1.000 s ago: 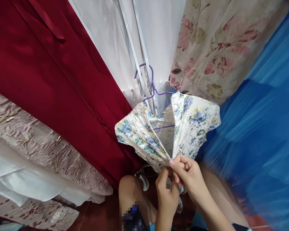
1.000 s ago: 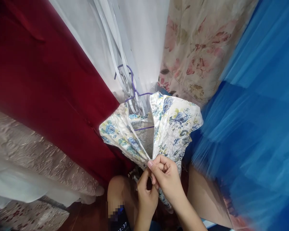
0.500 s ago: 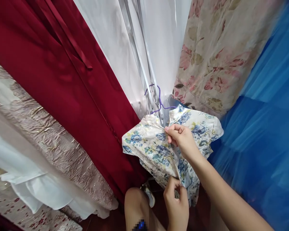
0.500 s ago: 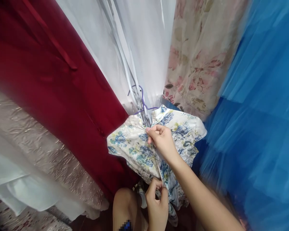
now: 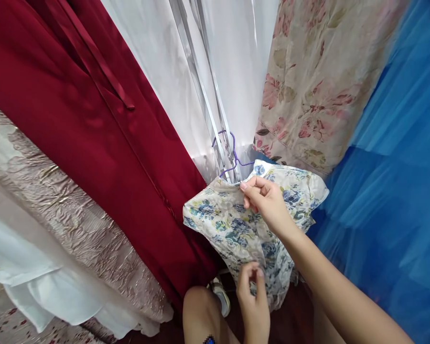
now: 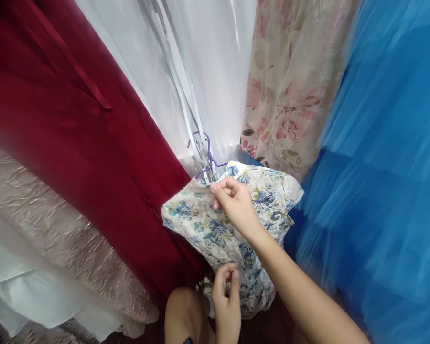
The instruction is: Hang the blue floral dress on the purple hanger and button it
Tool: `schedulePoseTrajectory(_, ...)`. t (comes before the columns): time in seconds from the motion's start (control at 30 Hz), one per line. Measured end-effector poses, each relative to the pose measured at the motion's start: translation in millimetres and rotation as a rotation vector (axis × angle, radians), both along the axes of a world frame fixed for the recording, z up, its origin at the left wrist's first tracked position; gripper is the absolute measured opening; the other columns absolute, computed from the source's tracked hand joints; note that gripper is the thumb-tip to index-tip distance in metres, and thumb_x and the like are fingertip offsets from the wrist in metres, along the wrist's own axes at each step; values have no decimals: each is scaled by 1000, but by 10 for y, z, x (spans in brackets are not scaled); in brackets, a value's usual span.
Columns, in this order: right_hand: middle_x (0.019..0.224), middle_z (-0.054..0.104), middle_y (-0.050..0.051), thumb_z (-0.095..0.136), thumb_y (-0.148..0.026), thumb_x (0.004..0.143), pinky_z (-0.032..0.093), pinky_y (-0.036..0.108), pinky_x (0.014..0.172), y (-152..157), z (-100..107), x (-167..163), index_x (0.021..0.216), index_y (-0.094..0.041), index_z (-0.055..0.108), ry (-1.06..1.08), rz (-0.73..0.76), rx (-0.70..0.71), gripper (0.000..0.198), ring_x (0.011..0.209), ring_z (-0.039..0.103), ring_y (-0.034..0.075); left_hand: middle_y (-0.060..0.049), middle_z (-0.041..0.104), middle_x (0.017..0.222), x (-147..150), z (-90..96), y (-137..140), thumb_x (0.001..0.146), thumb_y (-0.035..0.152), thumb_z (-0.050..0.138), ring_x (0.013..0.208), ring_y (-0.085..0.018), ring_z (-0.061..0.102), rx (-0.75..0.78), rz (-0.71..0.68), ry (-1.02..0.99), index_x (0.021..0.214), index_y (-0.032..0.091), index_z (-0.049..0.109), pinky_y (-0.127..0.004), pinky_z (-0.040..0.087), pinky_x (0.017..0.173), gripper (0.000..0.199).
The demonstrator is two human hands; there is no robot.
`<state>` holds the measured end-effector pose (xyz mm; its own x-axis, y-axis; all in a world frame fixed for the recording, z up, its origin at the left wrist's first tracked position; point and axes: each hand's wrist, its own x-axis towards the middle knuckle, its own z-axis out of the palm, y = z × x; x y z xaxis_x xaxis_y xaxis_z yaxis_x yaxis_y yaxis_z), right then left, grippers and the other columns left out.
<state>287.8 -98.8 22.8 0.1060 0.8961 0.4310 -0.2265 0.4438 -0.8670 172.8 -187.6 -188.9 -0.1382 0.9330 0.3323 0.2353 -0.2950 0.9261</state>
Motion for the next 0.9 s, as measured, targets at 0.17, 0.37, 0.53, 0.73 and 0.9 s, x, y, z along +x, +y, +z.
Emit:
schedulePoseTrajectory(0.17,50,56,-5,66,-45,89,29,20,43,-111,-51,17,75,-19,55,-27,-23,45,31,42,40,7,-9,67,101,-189,1033,461,96,32,54,87,-19,64,291,94,-62,119,20,65,-30,53,78,28)
schedulePoseTrajectory(0.37,49,51,-7,65,-47,89,29,22,45,-125,-35,94,75,-21,54,-40,45,64,32,44,41,8,-3,68,87,-127,2089,961,95,32,58,79,-15,62,500,-183,159,112,19,70,-26,51,74,24)
schedulePoseTrajectory(0.53,51,39,-9,67,-47,89,22,23,45,-67,-88,139,75,-22,52,-31,84,98,32,45,31,8,-1,65,77,-1,2161,1011,93,31,61,70,-12,60,581,-116,167,88,15,68,-22,48,65,18)
schedulePoseTrajectory(0.73,55,37,-8,66,-51,87,23,24,48,53,-314,80,74,-22,49,25,87,95,37,49,29,9,2,56,64,0,2211,1144,92,37,63,58,-11,57,494,-73,-95,88,15,65,-21,47,57,23)
schedulePoseTrajectory(0.9,55,33,-8,64,-50,89,19,24,48,-39,-558,118,74,-21,48,-31,165,9,36,49,25,8,2,55,66,-426,2241,1481,88,34,67,62,-9,55,537,128,-272,75,14,60,-20,45,62,25)
